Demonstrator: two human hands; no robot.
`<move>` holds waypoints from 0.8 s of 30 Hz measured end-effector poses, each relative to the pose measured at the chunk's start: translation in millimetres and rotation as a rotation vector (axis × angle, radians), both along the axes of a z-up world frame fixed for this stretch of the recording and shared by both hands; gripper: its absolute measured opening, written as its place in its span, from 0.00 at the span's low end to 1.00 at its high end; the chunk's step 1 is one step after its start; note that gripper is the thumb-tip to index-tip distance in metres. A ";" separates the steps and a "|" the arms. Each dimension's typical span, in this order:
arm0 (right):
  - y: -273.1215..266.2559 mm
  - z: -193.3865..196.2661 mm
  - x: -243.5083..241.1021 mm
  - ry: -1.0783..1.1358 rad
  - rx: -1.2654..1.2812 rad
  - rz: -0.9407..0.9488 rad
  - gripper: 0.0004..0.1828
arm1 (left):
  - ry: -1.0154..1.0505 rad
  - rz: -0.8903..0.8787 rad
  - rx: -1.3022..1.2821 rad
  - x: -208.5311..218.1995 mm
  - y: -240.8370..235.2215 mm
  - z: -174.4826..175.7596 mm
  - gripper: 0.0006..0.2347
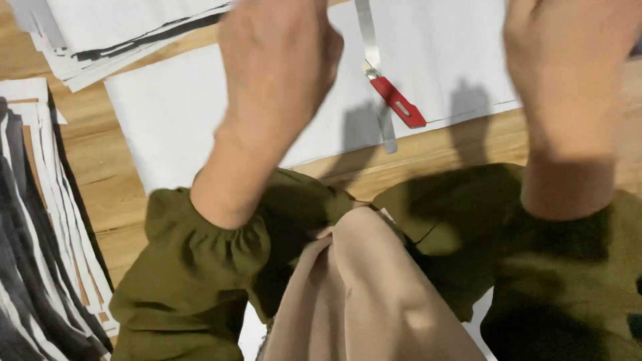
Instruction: Trimming a large sheet of paper using a metal ruler and a utility knife while sitting on the floor.
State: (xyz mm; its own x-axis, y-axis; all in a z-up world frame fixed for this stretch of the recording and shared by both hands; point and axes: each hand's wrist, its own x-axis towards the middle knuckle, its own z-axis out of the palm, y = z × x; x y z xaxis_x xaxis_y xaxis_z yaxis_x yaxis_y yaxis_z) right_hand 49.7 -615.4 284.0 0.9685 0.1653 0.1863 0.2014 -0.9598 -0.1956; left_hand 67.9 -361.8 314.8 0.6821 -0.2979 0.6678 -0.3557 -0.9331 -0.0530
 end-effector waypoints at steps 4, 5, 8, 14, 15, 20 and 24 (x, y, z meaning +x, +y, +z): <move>24.6 12.5 -51.7 -0.326 -0.578 0.053 0.13 | 0.847 0.010 0.007 -67.7 -25.2 -34.8 0.39; 31.6 3.3 -75.8 -0.482 -0.913 0.095 0.21 | 1.050 0.013 0.000 -88.1 -26.0 -49.7 0.40; 17.1 -53.4 -103.3 -0.340 -0.565 0.093 0.31 | 1.119 -0.071 -0.117 -112.1 -27.3 -48.2 0.36; 19.5 -64.8 -118.7 -0.160 -0.412 0.012 0.34 | 1.174 -0.055 -0.063 -116.0 -31.3 -52.5 0.35; 20.8 -62.5 -111.6 -0.168 -0.414 0.010 0.34 | 1.165 -0.058 -0.064 -114.7 -30.6 -59.1 0.35; 7.4 -110.2 -76.2 0.345 -0.102 -0.014 0.30 | 1.012 -0.049 -0.049 -89.4 -26.4 -161.2 0.21; -2.2 -178.4 -39.1 0.317 -0.135 0.026 0.25 | 1.032 -0.032 0.002 -51.1 -52.1 -197.5 0.21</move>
State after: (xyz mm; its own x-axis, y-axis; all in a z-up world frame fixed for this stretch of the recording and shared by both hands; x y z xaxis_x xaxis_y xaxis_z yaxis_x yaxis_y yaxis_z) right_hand 10.6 -617.5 105.5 0.9699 0.1930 -0.1482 0.1753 -0.9767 -0.1241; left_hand 16.8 -413.8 117.3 0.9145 -0.3269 -0.2384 -0.2541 -0.9225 0.2906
